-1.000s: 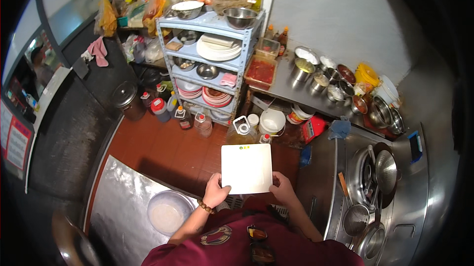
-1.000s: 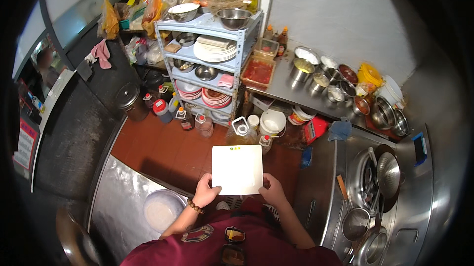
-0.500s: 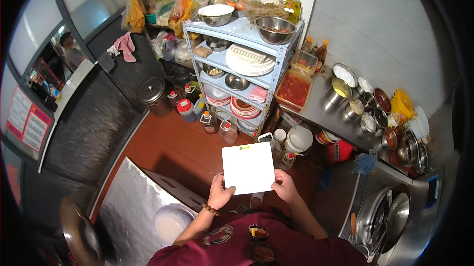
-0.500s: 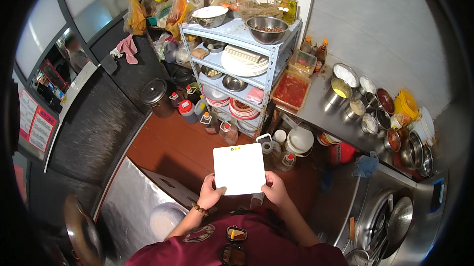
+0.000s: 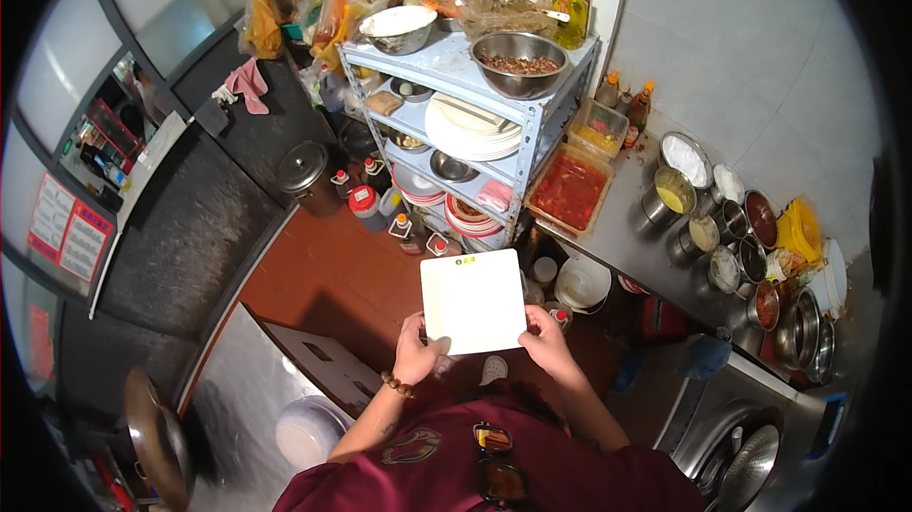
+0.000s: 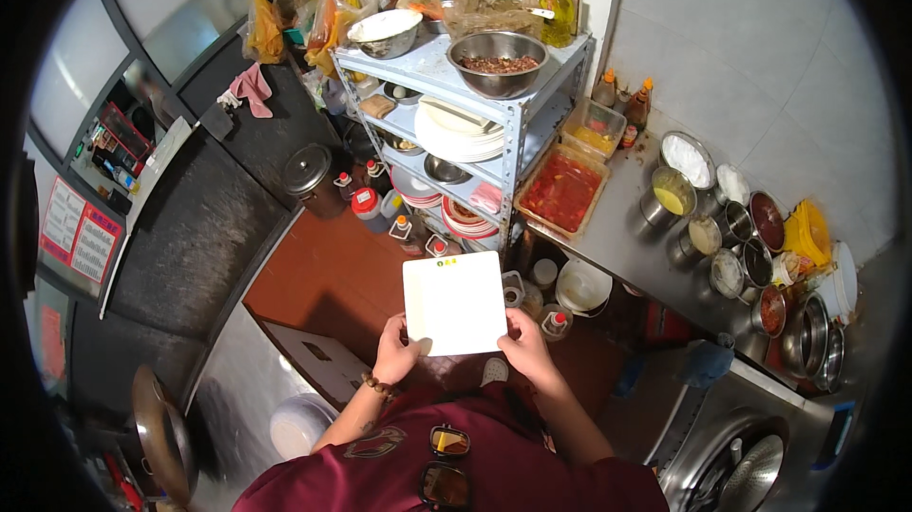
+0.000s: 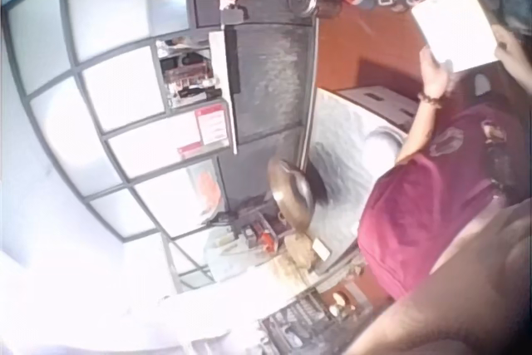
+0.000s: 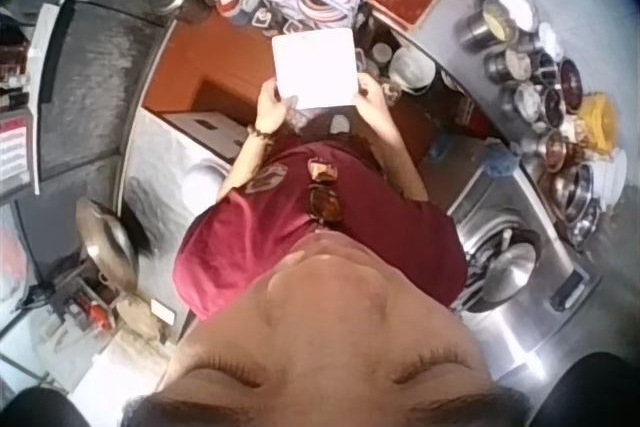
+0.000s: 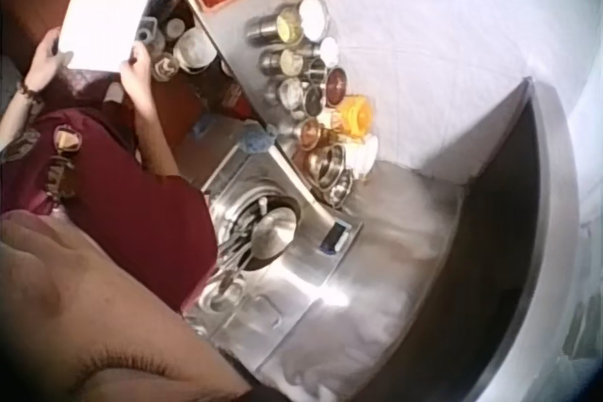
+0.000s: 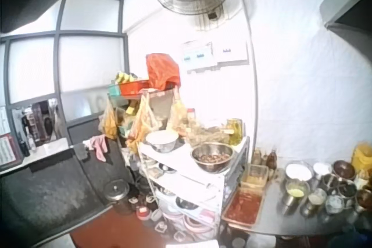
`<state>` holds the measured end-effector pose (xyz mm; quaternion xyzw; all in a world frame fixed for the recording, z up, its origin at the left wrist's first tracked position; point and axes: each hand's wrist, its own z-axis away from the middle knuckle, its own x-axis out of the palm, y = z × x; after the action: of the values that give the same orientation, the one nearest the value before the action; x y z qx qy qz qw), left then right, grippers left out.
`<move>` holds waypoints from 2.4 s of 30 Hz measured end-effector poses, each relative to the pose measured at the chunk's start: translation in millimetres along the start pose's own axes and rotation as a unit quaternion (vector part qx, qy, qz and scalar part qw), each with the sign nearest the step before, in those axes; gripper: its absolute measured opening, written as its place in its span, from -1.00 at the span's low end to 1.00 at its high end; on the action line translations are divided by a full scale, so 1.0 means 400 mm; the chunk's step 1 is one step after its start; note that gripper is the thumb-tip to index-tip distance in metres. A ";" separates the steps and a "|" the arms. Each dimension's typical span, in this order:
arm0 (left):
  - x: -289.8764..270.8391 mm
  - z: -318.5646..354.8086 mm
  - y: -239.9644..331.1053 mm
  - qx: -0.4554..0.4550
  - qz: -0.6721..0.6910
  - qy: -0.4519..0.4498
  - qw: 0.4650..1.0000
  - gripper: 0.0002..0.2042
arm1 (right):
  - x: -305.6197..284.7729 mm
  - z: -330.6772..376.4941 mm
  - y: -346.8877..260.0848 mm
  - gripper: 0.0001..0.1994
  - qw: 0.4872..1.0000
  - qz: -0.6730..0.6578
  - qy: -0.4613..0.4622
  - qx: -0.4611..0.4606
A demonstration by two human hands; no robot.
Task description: The person picks up square plates from a counter and places them onto a storage rack shelf by hand.
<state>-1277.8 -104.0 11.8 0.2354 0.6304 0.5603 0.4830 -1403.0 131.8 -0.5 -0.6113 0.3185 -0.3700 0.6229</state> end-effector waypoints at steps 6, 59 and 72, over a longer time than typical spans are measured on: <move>0.026 -0.056 0.009 0.061 -0.019 0.022 0.998 -0.69 | -0.038 -0.062 -0.015 -0.63 1.000 -0.005 -0.019 0.020; -0.199 -1.023 0.215 -0.009 0.474 -0.348 0.809 -0.58 | 0.174 -0.710 -0.268 -0.56 0.952 -0.229 0.193 -0.068; -0.202 -1.026 0.207 -0.001 0.438 -0.330 0.836 -0.46 | 0.207 -0.727 -0.247 -0.58 0.954 -0.226 0.190 -0.047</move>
<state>-1622.0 -346.5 78.1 0.6571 0.2641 0.6034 0.3665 -1613.5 -89.4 88.0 -0.6142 0.3019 -0.5950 0.4215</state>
